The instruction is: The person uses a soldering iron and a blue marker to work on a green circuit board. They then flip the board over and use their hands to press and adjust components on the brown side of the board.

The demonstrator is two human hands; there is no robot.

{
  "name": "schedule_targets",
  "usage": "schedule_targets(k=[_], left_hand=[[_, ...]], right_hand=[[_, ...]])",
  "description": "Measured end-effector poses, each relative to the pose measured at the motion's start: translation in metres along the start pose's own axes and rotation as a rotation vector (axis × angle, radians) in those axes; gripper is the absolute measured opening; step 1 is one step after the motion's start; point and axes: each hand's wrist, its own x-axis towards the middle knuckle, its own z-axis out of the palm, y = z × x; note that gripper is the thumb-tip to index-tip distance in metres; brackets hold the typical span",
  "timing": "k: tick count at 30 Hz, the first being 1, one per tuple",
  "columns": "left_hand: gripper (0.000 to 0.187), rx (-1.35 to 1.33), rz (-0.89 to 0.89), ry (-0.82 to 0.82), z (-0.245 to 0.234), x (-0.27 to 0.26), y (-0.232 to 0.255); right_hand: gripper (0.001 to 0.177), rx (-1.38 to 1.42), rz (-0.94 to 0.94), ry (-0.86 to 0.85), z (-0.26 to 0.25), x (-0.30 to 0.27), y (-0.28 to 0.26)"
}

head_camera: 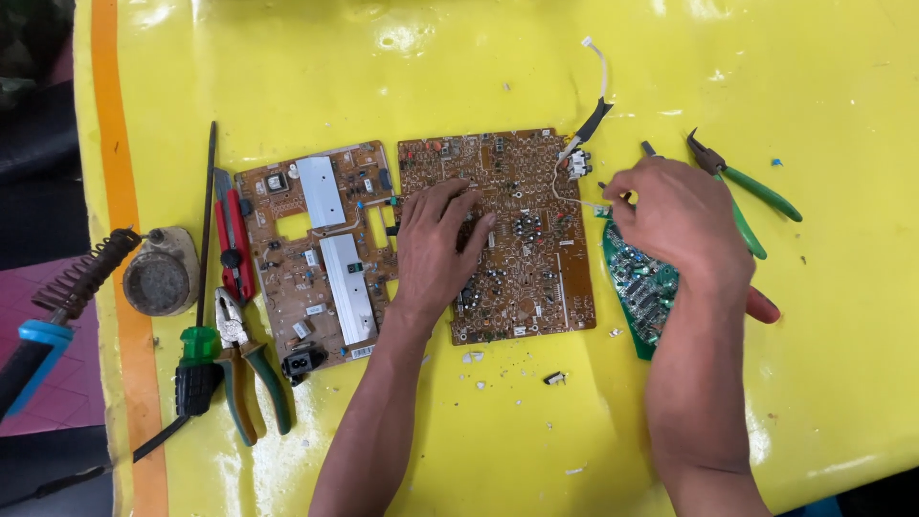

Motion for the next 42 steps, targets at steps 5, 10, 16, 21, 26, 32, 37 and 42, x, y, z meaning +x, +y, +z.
schedule_targets(k=[5, 10, 16, 21, 26, 32, 37, 42], left_hand=[[0.027, -0.054, -0.045, -0.008, 0.0, 0.0, 0.0], [0.027, -0.036, -0.052, -0.003, 0.004, -0.002, -0.004], [0.026, -0.033, -0.055, -0.011, 0.004, -0.002, -0.004], [0.026, -0.043, -0.048, -0.017, 0.003, 0.001, -0.003], [0.027, -0.026, -0.043, -0.027, 0.004, -0.003, -0.004], [0.026, -0.007, 0.011, -0.076, -0.01, 0.004, 0.002], [0.04, 0.0, 0.004, -0.195, -0.026, 0.007, 0.01], [0.041, 0.002, 0.026, -0.19, -0.017, 0.001, 0.003]], right_hand=[[0.021, -0.02, -0.201, 0.196, 0.025, 0.026, -0.013], [0.013, -0.016, -0.222, 0.245, 0.029, 0.024, -0.009], [0.012, 0.084, -0.102, 0.298, 0.003, -0.001, 0.009], [0.016, 0.135, -0.02, 0.194, 0.028, 0.026, 0.01], [0.03, 0.137, -0.007, 0.124, 0.004, 0.003, -0.002], [0.017, 0.166, -0.111, 0.514, 0.004, -0.01, -0.014], [0.021, 0.399, -0.346, 0.212, -0.011, -0.014, -0.054], [0.022, 0.339, -0.423, 0.107, 0.002, -0.003, -0.05]])
